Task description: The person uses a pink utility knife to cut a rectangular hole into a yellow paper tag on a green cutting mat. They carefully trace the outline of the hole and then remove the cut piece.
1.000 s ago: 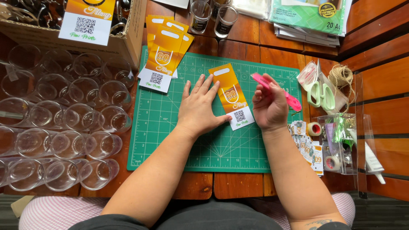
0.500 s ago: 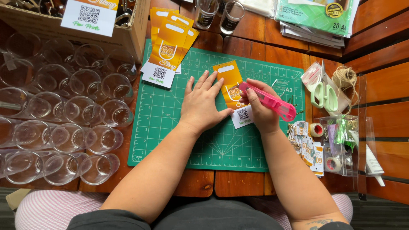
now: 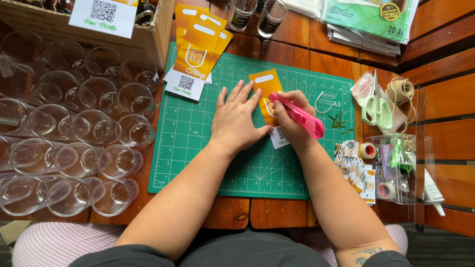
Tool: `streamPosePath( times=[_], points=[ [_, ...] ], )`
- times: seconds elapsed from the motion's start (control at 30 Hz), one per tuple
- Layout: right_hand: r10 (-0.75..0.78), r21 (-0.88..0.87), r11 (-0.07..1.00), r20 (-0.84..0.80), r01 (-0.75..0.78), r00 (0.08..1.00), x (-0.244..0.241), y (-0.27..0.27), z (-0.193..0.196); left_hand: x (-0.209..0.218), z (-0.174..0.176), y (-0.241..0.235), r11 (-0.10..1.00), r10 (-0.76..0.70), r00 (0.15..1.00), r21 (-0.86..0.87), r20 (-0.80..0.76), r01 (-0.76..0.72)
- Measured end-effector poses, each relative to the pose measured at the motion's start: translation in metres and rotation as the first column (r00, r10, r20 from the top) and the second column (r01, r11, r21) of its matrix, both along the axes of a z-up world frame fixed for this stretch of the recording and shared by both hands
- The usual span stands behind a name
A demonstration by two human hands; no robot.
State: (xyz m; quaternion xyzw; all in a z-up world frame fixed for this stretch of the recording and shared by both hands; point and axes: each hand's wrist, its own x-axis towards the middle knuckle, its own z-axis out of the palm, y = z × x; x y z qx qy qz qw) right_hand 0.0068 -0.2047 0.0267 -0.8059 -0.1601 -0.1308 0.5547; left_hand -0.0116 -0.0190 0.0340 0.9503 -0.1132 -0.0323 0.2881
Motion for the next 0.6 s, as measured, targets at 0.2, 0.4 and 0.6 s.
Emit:
streamPosePath(
  times=[0.2,0.4,0.6],
  points=[
    [0.019,0.039,0.999,-0.020,-0.018,1.000,0.005,-0.008,-0.009,0.000,-0.001,0.000,1.000,0.000,1.000,-0.004,0.003,0.000],
    [0.025,0.095,0.995,-0.023,-0.023,0.999,0.003,-0.001,-0.005,0.001,-0.001,0.000,1.000,0.003,1.000,-0.010,-0.001,-0.003],
    [0.047,-0.008,0.999,0.011,-0.047,0.999,0.000,0.006,0.011,0.001,0.000,0.000,1.000,0.009,1.000,-0.006,-0.007,-0.009]
  ],
)
